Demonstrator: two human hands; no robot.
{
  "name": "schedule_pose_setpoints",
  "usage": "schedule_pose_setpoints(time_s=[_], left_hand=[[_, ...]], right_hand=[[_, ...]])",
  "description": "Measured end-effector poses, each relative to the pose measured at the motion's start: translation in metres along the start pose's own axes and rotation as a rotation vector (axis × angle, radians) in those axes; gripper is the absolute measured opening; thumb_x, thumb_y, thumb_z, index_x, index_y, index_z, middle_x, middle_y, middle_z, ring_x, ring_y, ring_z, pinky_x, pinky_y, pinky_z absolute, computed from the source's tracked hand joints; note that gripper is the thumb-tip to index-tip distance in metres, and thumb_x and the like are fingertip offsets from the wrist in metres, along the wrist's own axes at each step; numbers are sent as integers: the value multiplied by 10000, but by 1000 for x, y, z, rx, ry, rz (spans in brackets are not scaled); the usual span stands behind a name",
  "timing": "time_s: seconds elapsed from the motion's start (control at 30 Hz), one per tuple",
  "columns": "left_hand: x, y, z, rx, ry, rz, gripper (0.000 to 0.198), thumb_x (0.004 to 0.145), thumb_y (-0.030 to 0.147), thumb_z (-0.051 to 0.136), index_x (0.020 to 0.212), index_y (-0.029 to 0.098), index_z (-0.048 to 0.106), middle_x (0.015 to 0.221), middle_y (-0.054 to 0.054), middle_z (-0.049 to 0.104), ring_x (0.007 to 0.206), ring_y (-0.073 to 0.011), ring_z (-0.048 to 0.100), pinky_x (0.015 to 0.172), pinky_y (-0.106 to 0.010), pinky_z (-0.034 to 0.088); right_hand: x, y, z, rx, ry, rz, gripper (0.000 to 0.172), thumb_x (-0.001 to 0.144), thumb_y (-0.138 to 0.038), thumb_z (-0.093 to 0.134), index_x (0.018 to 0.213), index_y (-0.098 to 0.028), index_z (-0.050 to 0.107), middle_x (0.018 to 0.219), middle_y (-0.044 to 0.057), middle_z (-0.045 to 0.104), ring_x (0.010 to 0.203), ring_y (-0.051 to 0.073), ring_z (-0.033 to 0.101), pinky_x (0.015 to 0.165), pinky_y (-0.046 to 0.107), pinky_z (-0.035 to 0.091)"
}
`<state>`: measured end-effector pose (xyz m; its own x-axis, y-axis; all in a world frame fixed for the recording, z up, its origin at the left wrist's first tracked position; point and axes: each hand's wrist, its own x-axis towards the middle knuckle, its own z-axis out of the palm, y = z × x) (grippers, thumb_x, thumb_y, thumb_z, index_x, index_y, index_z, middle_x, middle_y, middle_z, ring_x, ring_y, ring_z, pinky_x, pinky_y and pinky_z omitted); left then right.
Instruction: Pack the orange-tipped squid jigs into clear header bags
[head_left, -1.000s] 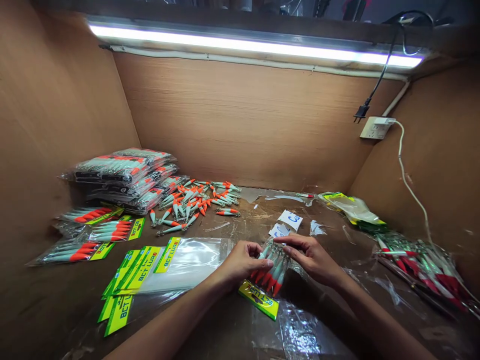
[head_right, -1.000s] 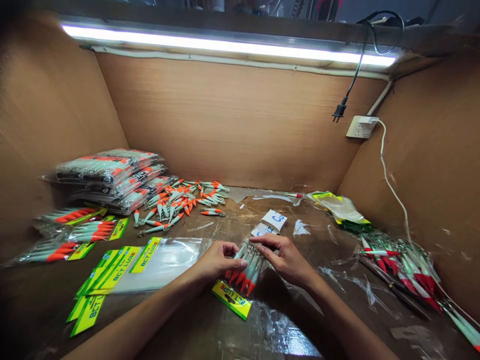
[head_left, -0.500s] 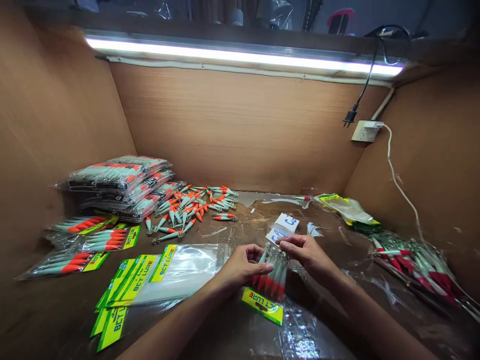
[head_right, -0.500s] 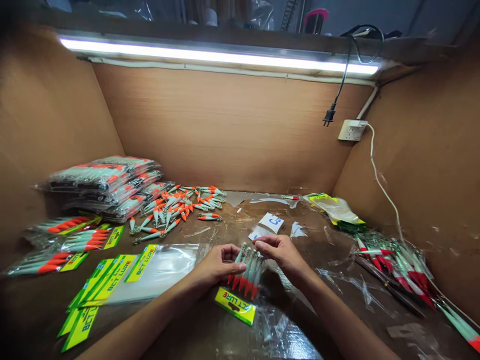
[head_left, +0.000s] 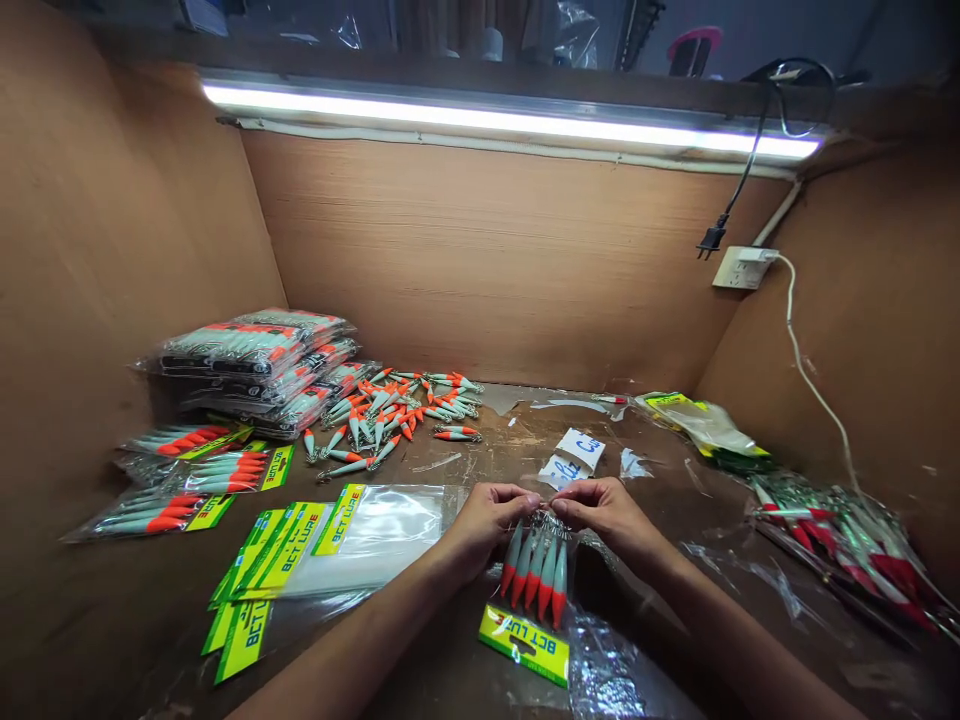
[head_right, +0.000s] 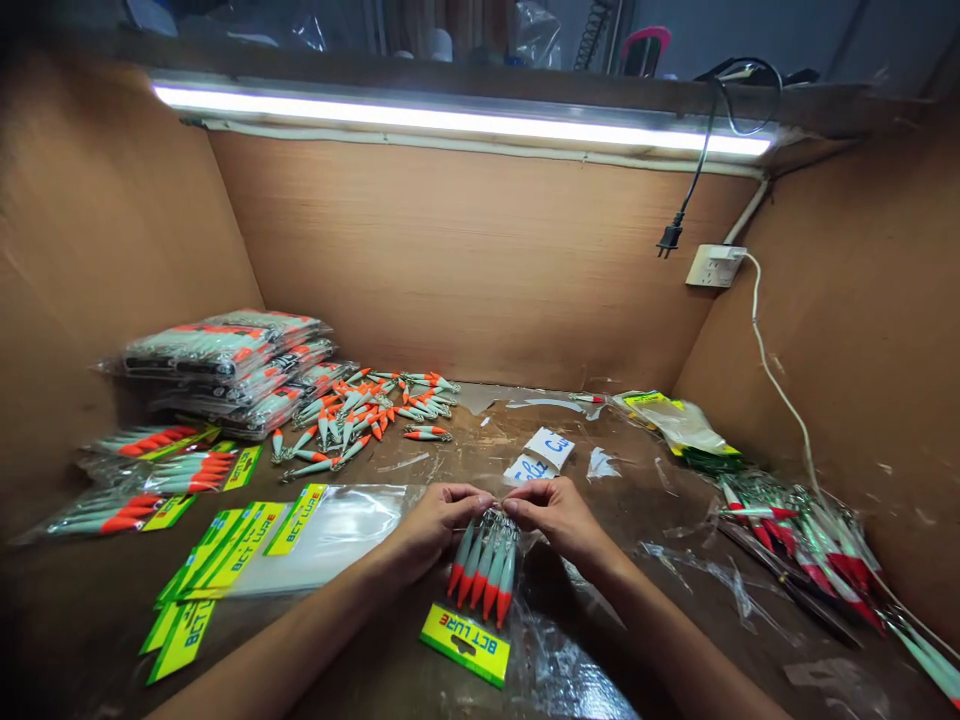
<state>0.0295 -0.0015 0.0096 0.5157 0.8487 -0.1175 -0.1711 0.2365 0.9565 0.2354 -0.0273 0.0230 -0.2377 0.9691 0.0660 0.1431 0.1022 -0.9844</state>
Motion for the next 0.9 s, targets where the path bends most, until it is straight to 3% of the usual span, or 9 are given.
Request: schedule_pose_setpoints(time_s=[0.13,0.2,0.3,0.33,0.43,0.6,0.7,0.77,0.9], left_hand=[[4,-2,-2,28,21,61,411,726,488,772,878,107,750,801,-68,711,647,-143,594,603,-238,424],[7,-3,-4,109,60,134,411,753,486,745,881,96,758,810,-80,722,641,-143,588,601,-236,415],[9,-2,-5,222,141,169,440,784,489,700,922,77,766,813,-96,733,618,-148,574,577,-238,399],[8,-1,-5,259,156,189,438,793,479,687,956,80,767,828,-96,737,633,-157,581,584,-242,404],[3,3,-4,414,142,343,366,848,410,613,996,117,774,839,-63,742,724,-182,606,653,-250,424],[-7,6,-4,671,196,425,358,876,351,516,748,134,770,644,10,673,644,-161,545,585,-230,343],[-7,3,-6,684,203,402,375,867,361,515,715,128,767,635,2,676,640,-168,547,570,-233,331],[-6,0,-6,638,186,400,382,866,382,526,739,127,780,655,-15,696,660,-179,569,581,-236,348],[-1,-1,-5,349,158,323,345,814,416,642,936,130,792,816,-64,756,720,-185,616,623,-242,411]], right_hand=[[3,8,-1,-70,-35,14,388,794,-498,729,870,-120,766,659,19,653,596,138,543,589,263,424],[2,9,0,-217,84,-57,365,825,-456,709,993,-135,748,723,38,682,643,175,586,617,295,463],[-2,1,7,-576,405,-403,341,911,-319,629,1233,-206,648,1021,84,701,919,243,620,814,378,497],[-2,-3,12,-705,438,-532,325,938,-267,589,1259,-227,627,1100,88,684,998,248,598,875,392,481],[0,-19,29,-1057,288,-700,287,962,-155,521,1217,-224,634,1106,87,678,1004,242,570,870,372,468],[13,-32,50,-1408,188,-553,120,901,-98,572,870,-186,646,855,66,667,804,222,561,710,321,434],[19,-28,51,-1364,184,-532,141,874,-78,568,800,-181,629,825,67,664,799,220,569,711,315,419],[25,-21,45,-1131,234,-487,117,869,-118,579,802,-184,649,827,64,680,823,220,593,735,312,427],[38,-16,5,-704,458,-320,302,965,-338,450,873,-177,688,790,71,706,708,197,635,658,296,471]])
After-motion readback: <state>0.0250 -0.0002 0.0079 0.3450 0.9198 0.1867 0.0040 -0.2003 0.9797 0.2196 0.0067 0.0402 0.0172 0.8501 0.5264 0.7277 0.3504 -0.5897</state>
